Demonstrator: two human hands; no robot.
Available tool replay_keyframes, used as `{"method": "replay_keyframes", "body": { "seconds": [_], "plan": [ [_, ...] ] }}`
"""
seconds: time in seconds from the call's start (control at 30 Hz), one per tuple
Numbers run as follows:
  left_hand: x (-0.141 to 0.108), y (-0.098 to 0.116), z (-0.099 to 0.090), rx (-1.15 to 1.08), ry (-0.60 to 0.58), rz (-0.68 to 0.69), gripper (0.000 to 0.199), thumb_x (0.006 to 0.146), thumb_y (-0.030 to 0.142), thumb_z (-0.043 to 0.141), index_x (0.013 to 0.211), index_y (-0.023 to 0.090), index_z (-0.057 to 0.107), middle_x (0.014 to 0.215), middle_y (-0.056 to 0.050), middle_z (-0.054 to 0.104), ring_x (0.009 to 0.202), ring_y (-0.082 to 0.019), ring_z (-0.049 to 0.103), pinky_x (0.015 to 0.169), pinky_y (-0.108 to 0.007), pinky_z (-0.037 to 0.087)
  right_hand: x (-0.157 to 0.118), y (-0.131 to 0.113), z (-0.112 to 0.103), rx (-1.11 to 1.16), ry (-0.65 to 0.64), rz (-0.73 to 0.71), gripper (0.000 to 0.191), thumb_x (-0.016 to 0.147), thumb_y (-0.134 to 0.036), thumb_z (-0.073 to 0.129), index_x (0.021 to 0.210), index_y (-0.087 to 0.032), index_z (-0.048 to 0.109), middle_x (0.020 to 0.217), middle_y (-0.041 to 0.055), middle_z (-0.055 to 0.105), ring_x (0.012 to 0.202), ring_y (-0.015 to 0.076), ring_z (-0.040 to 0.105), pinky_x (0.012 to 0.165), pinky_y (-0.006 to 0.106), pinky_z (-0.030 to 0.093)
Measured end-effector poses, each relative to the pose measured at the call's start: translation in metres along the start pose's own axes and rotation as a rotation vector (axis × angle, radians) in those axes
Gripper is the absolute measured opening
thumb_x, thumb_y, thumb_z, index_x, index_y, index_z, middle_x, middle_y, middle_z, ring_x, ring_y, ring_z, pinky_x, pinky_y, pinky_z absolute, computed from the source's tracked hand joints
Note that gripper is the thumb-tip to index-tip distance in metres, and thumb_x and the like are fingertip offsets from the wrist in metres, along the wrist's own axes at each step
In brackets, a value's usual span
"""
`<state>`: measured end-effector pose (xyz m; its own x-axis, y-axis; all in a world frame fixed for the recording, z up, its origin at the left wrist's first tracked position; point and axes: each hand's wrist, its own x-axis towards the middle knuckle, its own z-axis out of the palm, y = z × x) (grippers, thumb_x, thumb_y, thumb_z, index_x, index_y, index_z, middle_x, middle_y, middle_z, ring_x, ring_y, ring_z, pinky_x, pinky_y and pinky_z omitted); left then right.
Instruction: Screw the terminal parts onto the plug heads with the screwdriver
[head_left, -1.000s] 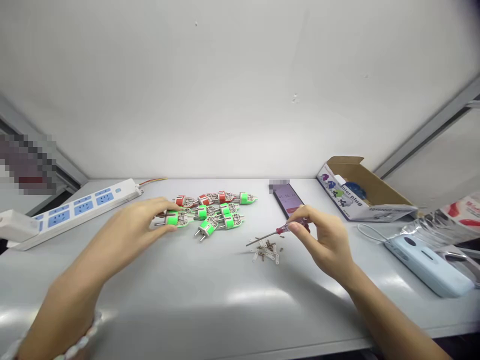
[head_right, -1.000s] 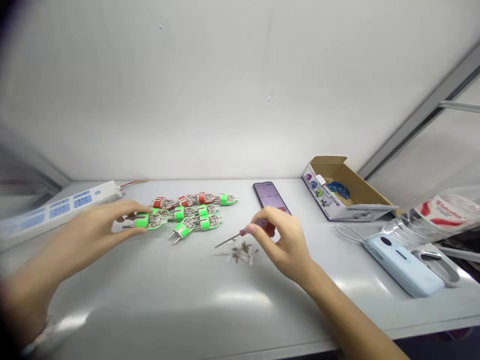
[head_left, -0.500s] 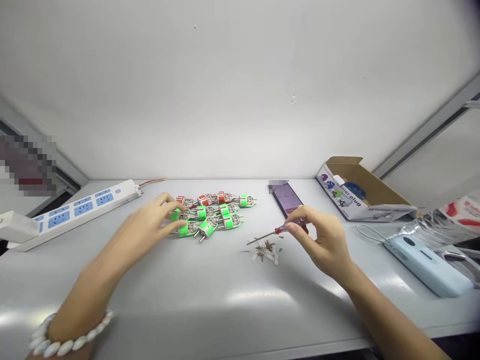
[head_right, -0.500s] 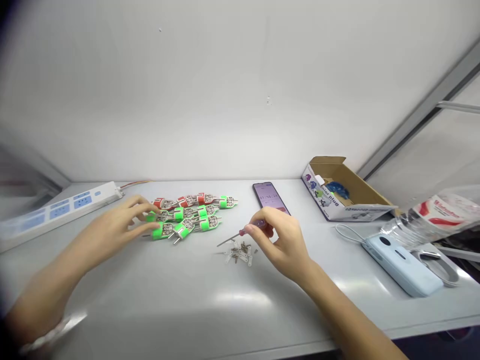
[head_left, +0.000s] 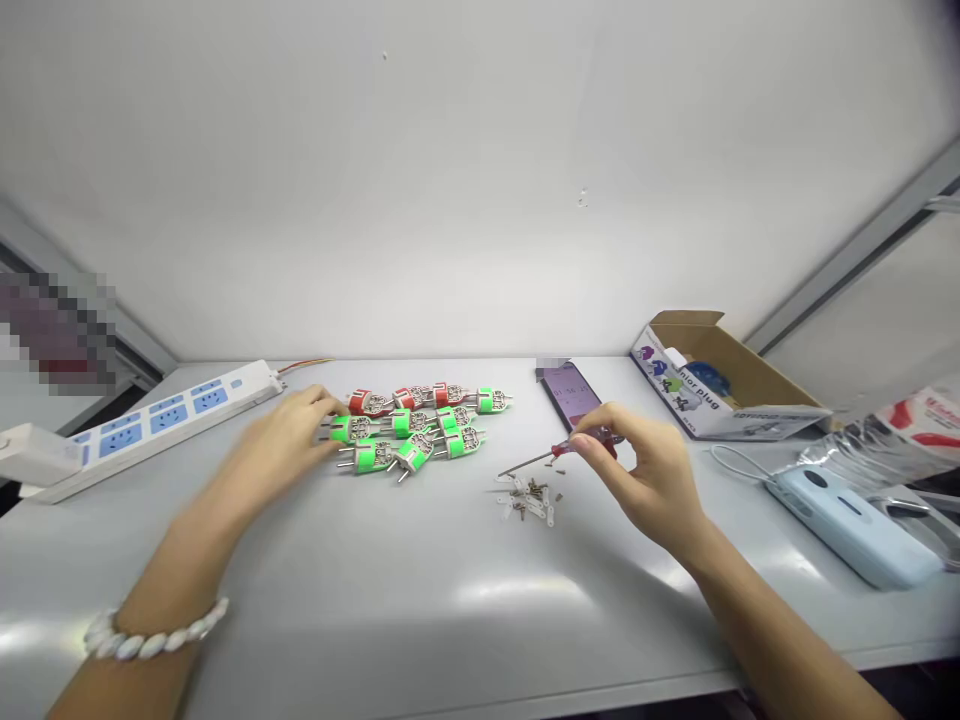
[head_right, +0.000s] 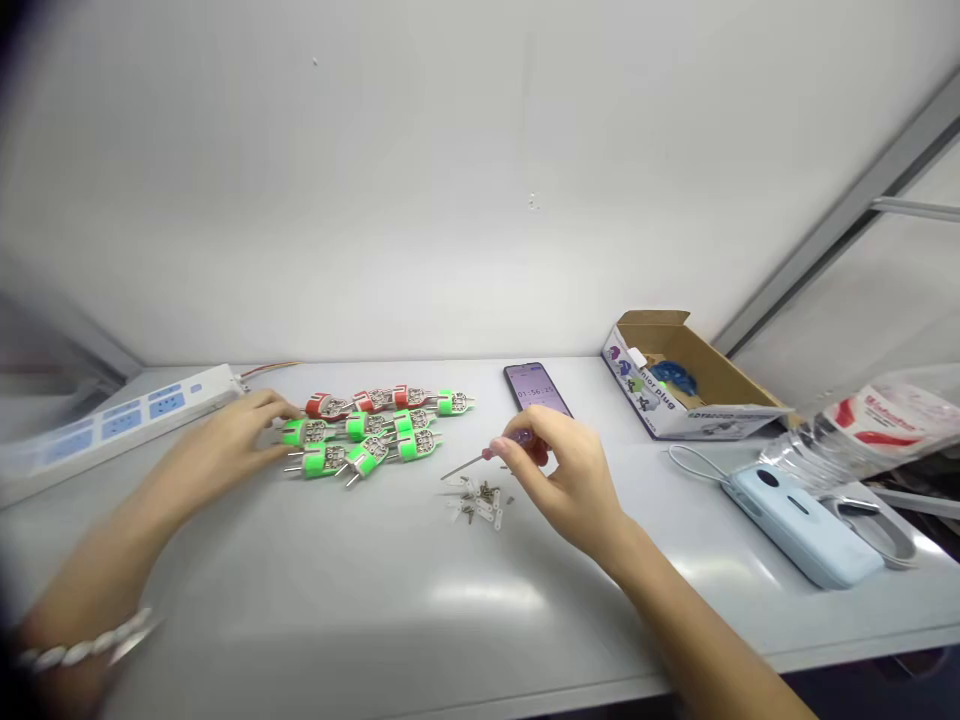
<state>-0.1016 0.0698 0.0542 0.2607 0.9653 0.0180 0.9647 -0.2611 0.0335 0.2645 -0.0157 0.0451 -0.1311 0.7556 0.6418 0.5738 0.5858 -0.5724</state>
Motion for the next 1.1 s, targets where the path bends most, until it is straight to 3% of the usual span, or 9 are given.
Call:
{"method": "replay_keyframes", "body": {
  "seconds": [0.13, 0.2, 0.27, 0.37, 0.5, 0.67, 0.8, 0.97, 1.1],
  "plan": [
    [-0.007, -0.018, -0.015, -0.017, 0.052, -0.079, 0.033, 0.085, 0.043, 0.051, 0.104, 0.02, 0.064, 0.115, -0.012, 0.067, 0.103, -0.036, 0.064, 0.081, -0.042, 0.048, 0.0, 0.002, 0.001, -0.028, 0.018, 0.018, 0.017, 0.097, -0.02, 0.061, 0.081, -0.023, 0.06, 0.071, -0.001, 0.069, 0.058, 0.013, 0.056, 0.054, 0.026, 0.045],
    [-0.013, -0.021, -0.023, -0.049, 0.136, -0.124, 0.036, 0.086, 0.047, 0.05, 0.106, 0.02, 0.063, 0.115, -0.01, 0.068, 0.099, -0.036, 0.064, 0.078, -0.043, 0.048, 0.001, 0.003, 0.001, -0.045, 0.039, 0.013, 0.016, 0.097, -0.02, 0.06, 0.082, -0.023, 0.059, 0.071, -0.0011, 0.069, 0.06, 0.0138, 0.06, 0.056, 0.026, 0.046],
    [-0.018, -0.014, -0.028, -0.139, 0.257, -0.135, 0.037, 0.085, 0.051, 0.051, 0.106, 0.022, 0.062, 0.112, -0.007, 0.068, 0.092, -0.033, 0.065, 0.076, -0.042, 0.048, 0.0, 0.005, 0.003, -0.042, 0.058, 0.017, 0.014, 0.099, -0.02, 0.057, 0.086, -0.023, 0.059, 0.074, -0.0006, 0.07, 0.064, 0.0146, 0.064, 0.058, 0.026, 0.049],
    [-0.024, 0.012, -0.027, -0.323, 0.28, 0.021, 0.036, 0.082, 0.055, 0.06, 0.102, 0.026, 0.064, 0.105, -0.003, 0.069, 0.087, -0.028, 0.065, 0.076, -0.038, 0.049, -0.001, 0.007, 0.006, 0.009, 0.064, 0.061, 0.011, 0.103, -0.022, 0.051, 0.096, -0.023, 0.06, 0.087, 0.0019, 0.074, 0.076, 0.0165, 0.071, 0.066, 0.028, 0.054],
    [-0.032, 0.061, -0.009, -0.502, 0.034, 0.329, 0.019, 0.087, 0.036, 0.061, 0.102, 0.025, 0.063, 0.102, -0.002, 0.068, 0.089, -0.022, 0.063, 0.077, -0.032, 0.05, -0.005, 0.011, 0.011, 0.043, 0.051, 0.081, 0.013, 0.107, -0.024, 0.045, 0.107, -0.025, 0.058, 0.102, 0.0048, 0.075, 0.092, 0.0191, 0.073, 0.075, 0.032, 0.057],
    [-0.042, 0.104, 0.018, -0.523, -0.237, 0.448, 0.008, 0.082, 0.019, 0.059, 0.089, 0.022, 0.056, 0.092, -0.001, 0.063, 0.08, -0.02, 0.059, 0.068, -0.029, 0.045, -0.008, 0.015, 0.014, 0.028, 0.033, 0.043, 0.016, 0.109, -0.023, 0.041, 0.115, -0.025, 0.056, 0.109, 0.0071, 0.075, 0.098, 0.0194, 0.072, 0.079, 0.035, 0.057],
    [-0.044, 0.11, 0.025, -0.508, -0.237, 0.437, 0.007, 0.082, 0.019, 0.058, 0.085, 0.022, 0.053, 0.091, -0.002, 0.06, 0.081, -0.021, 0.057, 0.067, -0.029, 0.043, -0.007, 0.016, 0.012, 0.021, 0.039, 0.037, 0.016, 0.109, -0.023, 0.041, 0.112, -0.024, 0.056, 0.106, 0.0072, 0.074, 0.096, 0.0201, 0.072, 0.077, 0.035, 0.056],
    [-0.043, 0.105, 0.027, -0.538, -0.261, 0.456, 0.016, 0.087, 0.021, 0.057, 0.103, 0.023, 0.059, 0.104, -0.003, 0.061, 0.094, -0.023, 0.06, 0.075, -0.031, 0.045, -0.008, 0.018, 0.013, 0.01, 0.032, 0.044, 0.014, 0.107, -0.019, 0.042, 0.11, -0.025, 0.054, 0.103, 0.0051, 0.073, 0.093, 0.0191, 0.071, 0.074, 0.031, 0.054],
    [-0.043, 0.105, 0.029, -0.548, -0.266, 0.465, 0.017, 0.087, 0.017, 0.056, 0.102, 0.023, 0.058, 0.103, -0.003, 0.06, 0.094, -0.023, 0.06, 0.075, -0.031, 0.045, -0.01, 0.02, 0.017, -0.033, -0.073, -0.019, 0.018, 0.105, -0.012, 0.036, 0.11, -0.025, 0.048, 0.101, 0.0057, 0.067, 0.09, 0.0189, 0.066, 0.073, 0.031, 0.052]
  ]
}}
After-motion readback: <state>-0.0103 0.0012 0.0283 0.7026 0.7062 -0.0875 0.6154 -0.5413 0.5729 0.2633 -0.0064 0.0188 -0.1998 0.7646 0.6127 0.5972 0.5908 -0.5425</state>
